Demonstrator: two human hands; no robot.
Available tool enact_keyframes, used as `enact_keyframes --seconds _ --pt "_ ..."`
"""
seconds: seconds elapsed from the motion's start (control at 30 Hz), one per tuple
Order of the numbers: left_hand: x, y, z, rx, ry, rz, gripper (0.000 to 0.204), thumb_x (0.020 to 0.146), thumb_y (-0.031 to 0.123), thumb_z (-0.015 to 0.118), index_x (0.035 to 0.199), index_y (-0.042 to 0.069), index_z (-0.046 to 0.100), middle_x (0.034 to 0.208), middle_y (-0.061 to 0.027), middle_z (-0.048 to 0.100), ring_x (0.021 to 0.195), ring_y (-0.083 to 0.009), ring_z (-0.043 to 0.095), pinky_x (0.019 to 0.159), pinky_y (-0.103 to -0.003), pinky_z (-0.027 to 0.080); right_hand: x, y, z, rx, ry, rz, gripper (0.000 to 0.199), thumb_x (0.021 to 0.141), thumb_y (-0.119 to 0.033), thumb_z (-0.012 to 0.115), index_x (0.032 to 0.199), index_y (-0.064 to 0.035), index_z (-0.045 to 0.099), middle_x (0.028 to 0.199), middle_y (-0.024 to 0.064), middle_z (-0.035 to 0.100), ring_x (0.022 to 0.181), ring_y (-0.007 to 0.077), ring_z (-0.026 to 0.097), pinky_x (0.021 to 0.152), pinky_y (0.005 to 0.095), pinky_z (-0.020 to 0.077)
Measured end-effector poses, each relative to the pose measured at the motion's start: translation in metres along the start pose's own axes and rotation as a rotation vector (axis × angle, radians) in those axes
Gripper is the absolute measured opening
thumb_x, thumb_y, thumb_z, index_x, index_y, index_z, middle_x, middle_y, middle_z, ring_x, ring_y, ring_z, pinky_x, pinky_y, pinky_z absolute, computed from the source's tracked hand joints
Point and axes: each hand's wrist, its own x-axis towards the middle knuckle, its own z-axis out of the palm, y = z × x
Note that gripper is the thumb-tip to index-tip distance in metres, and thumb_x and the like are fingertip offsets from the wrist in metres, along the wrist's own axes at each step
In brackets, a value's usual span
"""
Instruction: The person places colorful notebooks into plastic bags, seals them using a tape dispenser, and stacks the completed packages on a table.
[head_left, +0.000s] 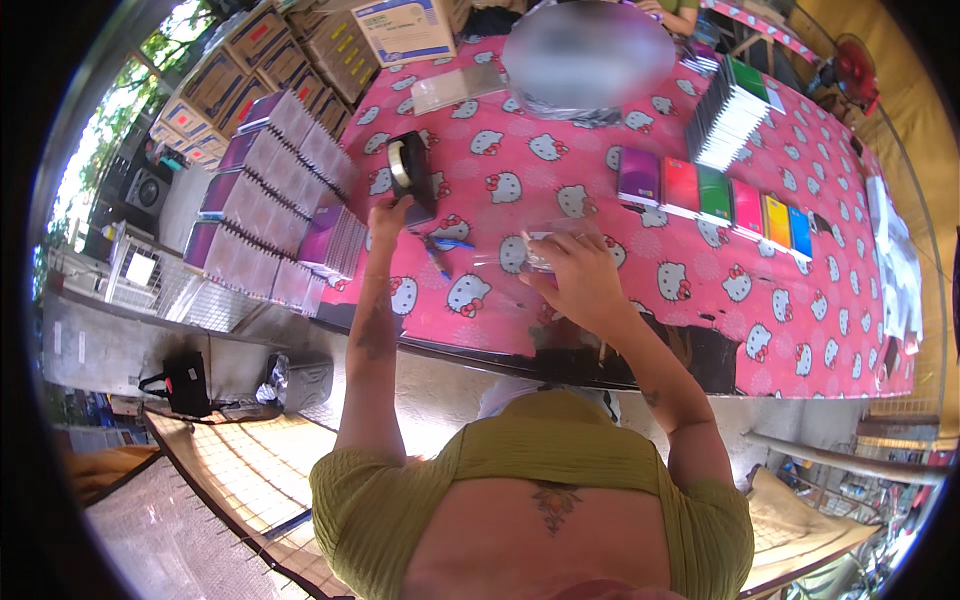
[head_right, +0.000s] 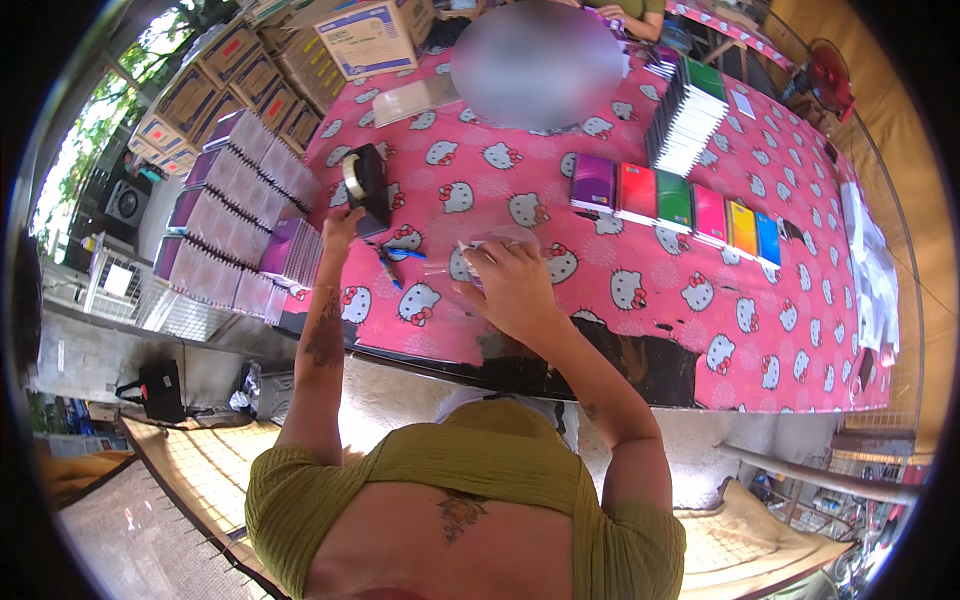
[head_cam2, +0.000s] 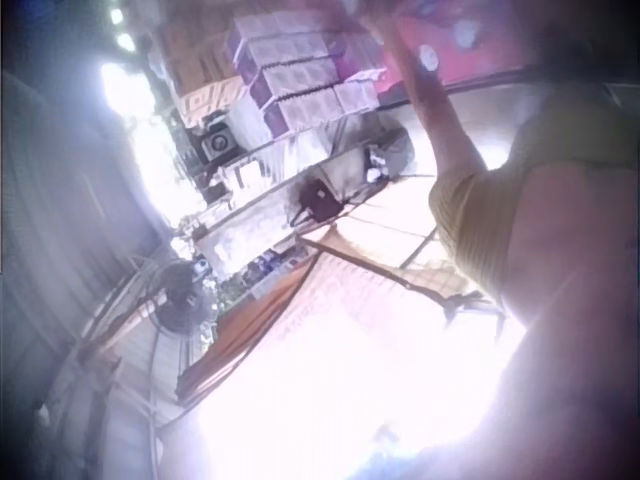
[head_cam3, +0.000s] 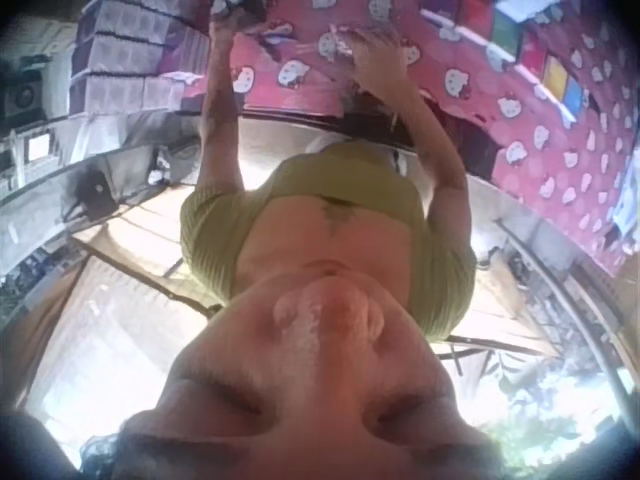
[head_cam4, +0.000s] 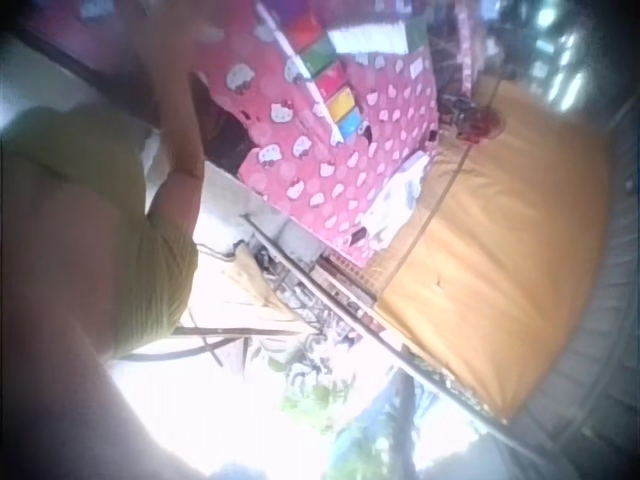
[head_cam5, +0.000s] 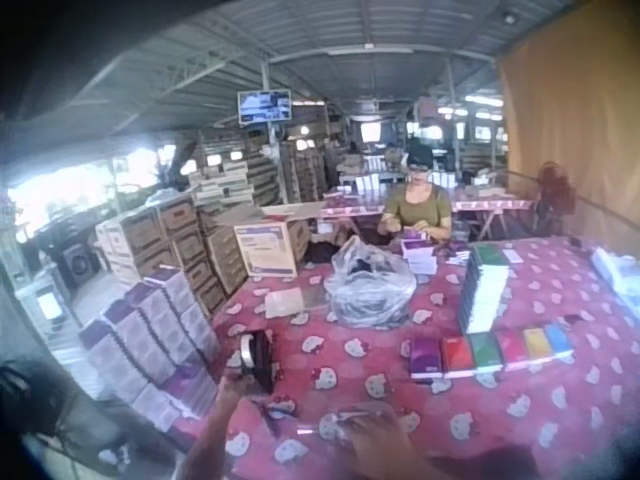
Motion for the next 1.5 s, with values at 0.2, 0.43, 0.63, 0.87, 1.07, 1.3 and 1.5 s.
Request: enact_keyframes --seconds 0.2,0.43,0.63,0.87,1.07,1.3,1.5 --pt "-0.034 0.01 0.05 -0.737 0.093 -0.149 0.012 0.082 0.008 0.07 0.092 0.002 0.073 0.083 -0.0058 0.071 0.077 -0.0136 0.064 0.065 -0.03 0.052 -0.001 0.008 0.019 -0.241 0.093 0.111 0.048 0.073 -0.032 0.078 0.114 -0.0129 0.065 0.099 0.0037 0.064 0.1 0.0224 0.059 0.091 0.0432 0.038" --pt "-0.032 0.02 -0.007 0.928 0.121 0.233 0.028 0.084 0.028 0.063 0.1 0.005 0.068 0.086 -0.021 0.071 0.084 -0.0382 0.07 0.074 -0.048 0.056 0.002 0.001 0.018 -0.227 0.085 0.114 0.049 0.07 -0.033 0.08 0.113 -0.0147 0.064 0.098 0.0017 0.063 0.104 0.0234 0.056 0.09 0.0423 0.0363" --pt "-0.116 0.11 0.02 -0.273 -0.952 0.64 0.017 0.091 0.009 0.067 0.108 0.005 0.066 0.098 -0.0027 0.067 0.097 -0.0143 0.063 0.086 -0.034 0.05 0.007 -0.002 0.021 -0.231 0.103 0.122 0.04 0.07 -0.032 0.081 0.104 -0.016 0.07 0.097 0.0007 0.063 0.105 0.0233 0.057 0.092 0.0446 0.0338" --pt "-0.118 0.142 0.05 0.001 -0.895 1.14 0.023 0.088 0.011 0.072 0.111 0.012 0.072 0.134 -0.0092 0.051 0.128 -0.0244 0.047 0.099 -0.036 0.044 0.008 0.006 0.018 -0.229 0.004 0.097 0.041 0.07 -0.035 0.082 0.106 -0.0188 0.071 0.105 -0.0022 0.062 0.108 0.0219 0.055 0.09 0.0462 0.0325" --pt "-0.119 0.161 0.04 -0.016 -0.993 0.993 0.015 0.083 0.017 0.076 0.099 0.018 0.074 0.144 -0.0113 0.043 0.136 -0.0312 0.036 0.113 -0.045 0.029 -0.052 0.056 -0.007 0.135 0.096 0.457 0.057 0.07 -0.035 0.083 0.12 -0.0194 0.062 0.123 0.0009 0.054 0.119 0.0259 0.047 0.095 0.0505 0.0322" --pt "-0.139 0.161 0.099 0.047 -0.915 1.17 0.013 0.082 0.021 0.076 0.094 0.018 0.072 0.152 -0.0158 0.033 0.142 -0.0368 0.027 0.114 -0.051 0.023 -0.064 0.068 0.034 0.096 -0.08 0.118 0.061 0.067 -0.031 0.084 0.124 -0.0209 0.064 0.14 0.0081 0.046 0.133 0.0299 0.037 0.107 0.0561 0.0244" --pt "-0.162 0.129 0.124 0.01 -0.645 0.923 0.062 0.079 0.032 0.081 0.133 0.018 0.054 0.154 -0.024 0.026 0.145 -0.0391 0.021 0.113 -0.051 0.029 -0.067 0.067 0.046 0.147 -0.069 0.203 0.051 0.074 -0.025 0.081 0.123 -0.0222 0.066 0.146 0.0122 0.036 0.133 0.0335 0.036 0.105 0.0546 0.0308"
